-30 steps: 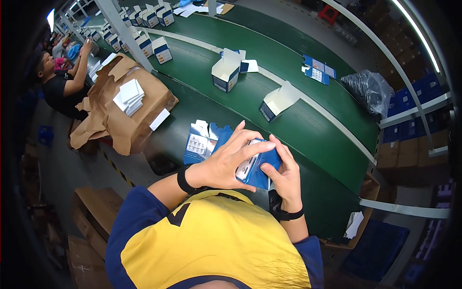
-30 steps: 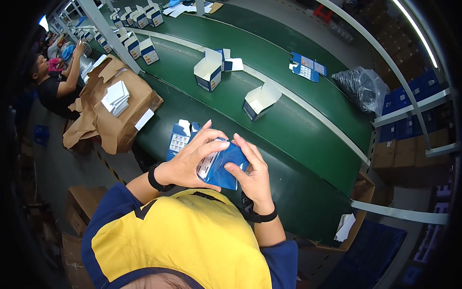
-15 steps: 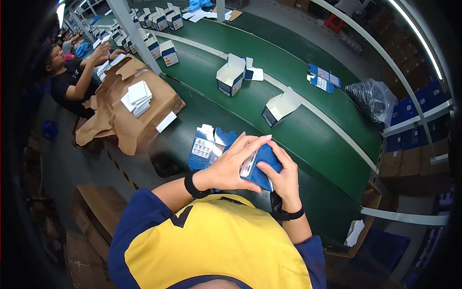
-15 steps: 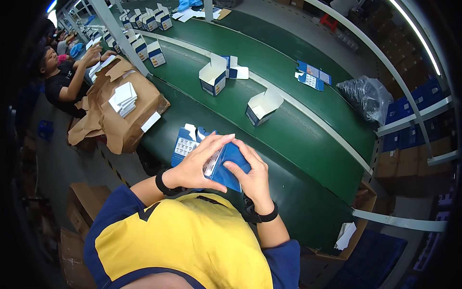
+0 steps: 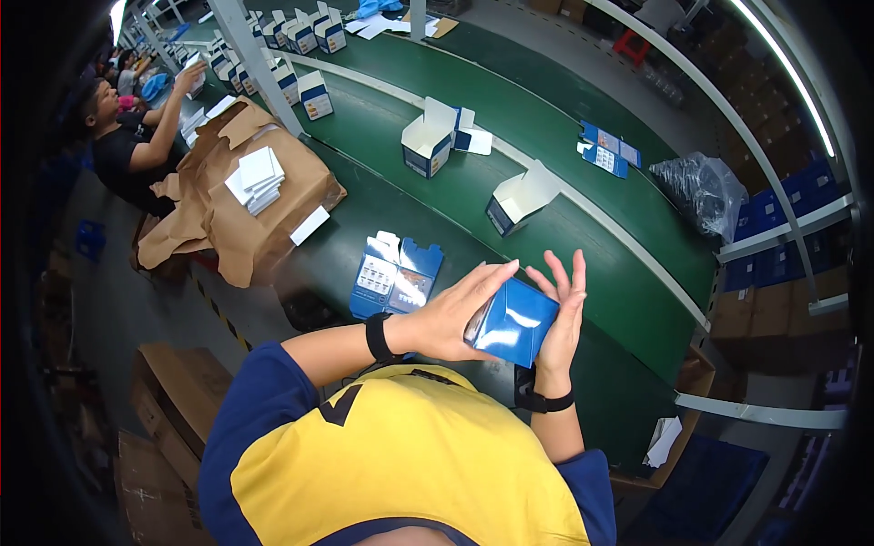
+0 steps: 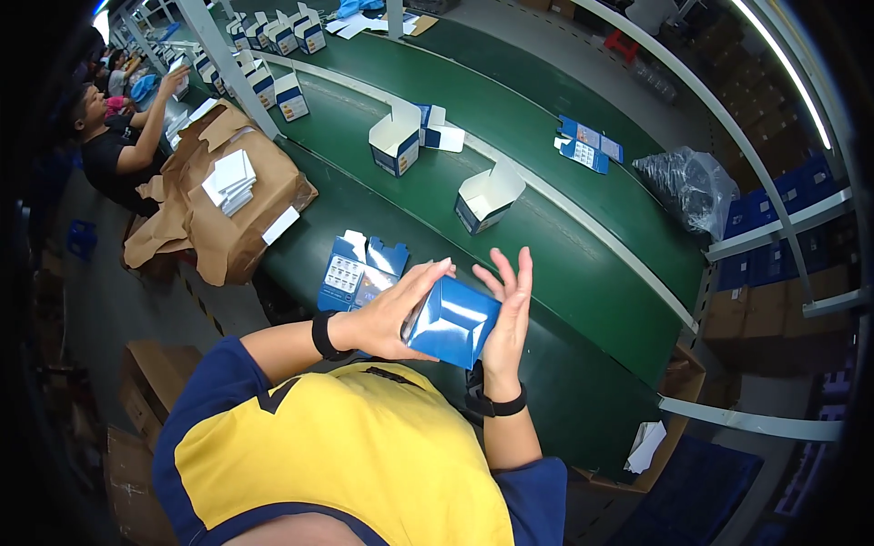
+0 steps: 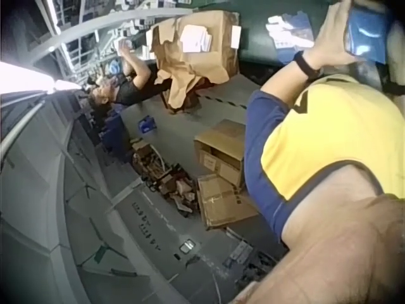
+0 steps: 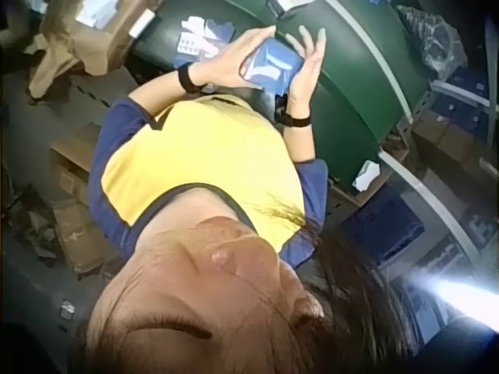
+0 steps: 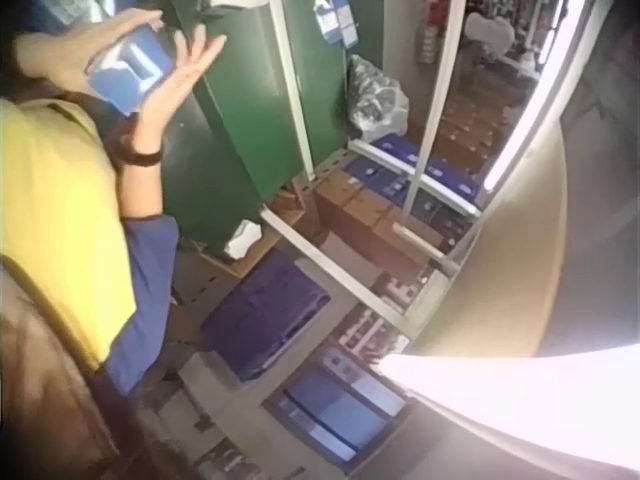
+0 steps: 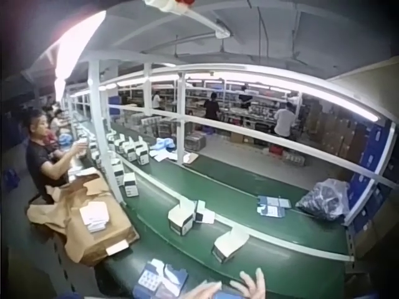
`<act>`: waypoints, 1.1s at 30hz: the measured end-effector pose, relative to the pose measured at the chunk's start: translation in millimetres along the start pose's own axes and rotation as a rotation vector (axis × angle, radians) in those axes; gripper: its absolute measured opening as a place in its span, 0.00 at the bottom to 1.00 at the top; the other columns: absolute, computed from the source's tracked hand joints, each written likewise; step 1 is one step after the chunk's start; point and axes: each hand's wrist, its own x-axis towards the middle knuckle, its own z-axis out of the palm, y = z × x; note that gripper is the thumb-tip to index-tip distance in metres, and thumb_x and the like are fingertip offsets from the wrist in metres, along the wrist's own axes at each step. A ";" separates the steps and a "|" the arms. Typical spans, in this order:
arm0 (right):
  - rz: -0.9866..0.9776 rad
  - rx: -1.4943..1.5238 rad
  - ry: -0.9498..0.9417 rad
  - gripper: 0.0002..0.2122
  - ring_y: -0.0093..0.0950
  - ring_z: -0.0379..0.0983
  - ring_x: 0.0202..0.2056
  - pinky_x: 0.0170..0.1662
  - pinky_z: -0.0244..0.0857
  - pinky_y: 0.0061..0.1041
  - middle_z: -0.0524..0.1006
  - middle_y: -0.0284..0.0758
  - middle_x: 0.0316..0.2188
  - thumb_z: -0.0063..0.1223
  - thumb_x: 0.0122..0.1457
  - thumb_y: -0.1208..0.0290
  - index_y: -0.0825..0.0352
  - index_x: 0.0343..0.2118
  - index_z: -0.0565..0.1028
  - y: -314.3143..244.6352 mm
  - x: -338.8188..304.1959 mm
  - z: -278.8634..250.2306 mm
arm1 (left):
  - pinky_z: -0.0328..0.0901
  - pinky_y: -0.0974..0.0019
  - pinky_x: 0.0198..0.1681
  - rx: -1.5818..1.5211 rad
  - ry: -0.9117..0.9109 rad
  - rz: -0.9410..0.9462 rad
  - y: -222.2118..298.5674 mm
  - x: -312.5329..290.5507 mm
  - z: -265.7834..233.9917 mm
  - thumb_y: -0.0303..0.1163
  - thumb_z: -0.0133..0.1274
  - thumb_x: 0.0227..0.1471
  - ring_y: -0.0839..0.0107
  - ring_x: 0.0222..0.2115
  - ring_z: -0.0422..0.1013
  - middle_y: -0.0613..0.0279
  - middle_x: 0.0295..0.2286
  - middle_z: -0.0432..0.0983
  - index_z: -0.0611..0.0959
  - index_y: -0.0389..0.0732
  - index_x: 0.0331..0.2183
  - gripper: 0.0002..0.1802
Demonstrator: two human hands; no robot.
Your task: The person picks up flat blue boxes from a stack, folds them into shape, and places them on a green conveyor belt. After several boxes, the person walks to a nearby pile to retrieve a new bundle of flat cardboard sheets and continues the process.
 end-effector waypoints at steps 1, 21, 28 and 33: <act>0.048 0.114 0.072 0.29 0.31 0.67 0.48 0.53 0.58 0.31 0.68 0.41 0.49 0.35 0.62 0.49 0.67 0.58 0.56 7.2 6.3 -5.4 | 0.43 0.42 0.59 0.084 -0.031 0.104 -5.1 2.8 -2.2 0.38 0.65 0.35 0.47 0.58 0.48 0.46 0.57 0.47 0.52 0.50 0.59 0.53; 0.093 -0.760 0.078 0.51 0.38 0.55 0.57 0.58 0.48 0.27 0.53 0.49 0.58 0.60 0.38 0.81 0.70 0.62 0.35 185.7 130.3 -128.5 | 0.60 0.52 0.47 0.742 0.285 -1.360 -130.6 -163.4 -30.9 0.34 0.65 0.32 0.51 0.45 0.62 0.48 0.41 0.64 0.61 0.39 0.52 0.45; 0.555 -0.506 -0.146 0.36 0.35 0.62 0.51 0.51 0.57 0.31 0.59 0.46 0.56 0.57 0.47 0.72 0.70 0.59 0.52 252.5 12.6 -43.7 | 0.63 0.57 0.44 0.825 0.247 -1.337 -134.4 -157.6 -27.8 0.33 0.65 0.33 0.51 0.43 0.64 0.50 0.38 0.68 0.71 0.38 0.39 0.29; 0.837 -0.125 -0.205 0.37 0.33 0.61 0.53 0.55 0.55 0.29 0.62 0.44 0.54 0.53 0.49 0.76 0.73 0.60 0.47 181.6 -4.8 49.4 | 0.64 0.56 0.41 0.506 0.394 -1.394 -150.2 -167.9 -19.8 0.34 0.64 0.35 0.53 0.38 0.68 0.52 0.35 0.70 0.72 0.38 0.36 0.25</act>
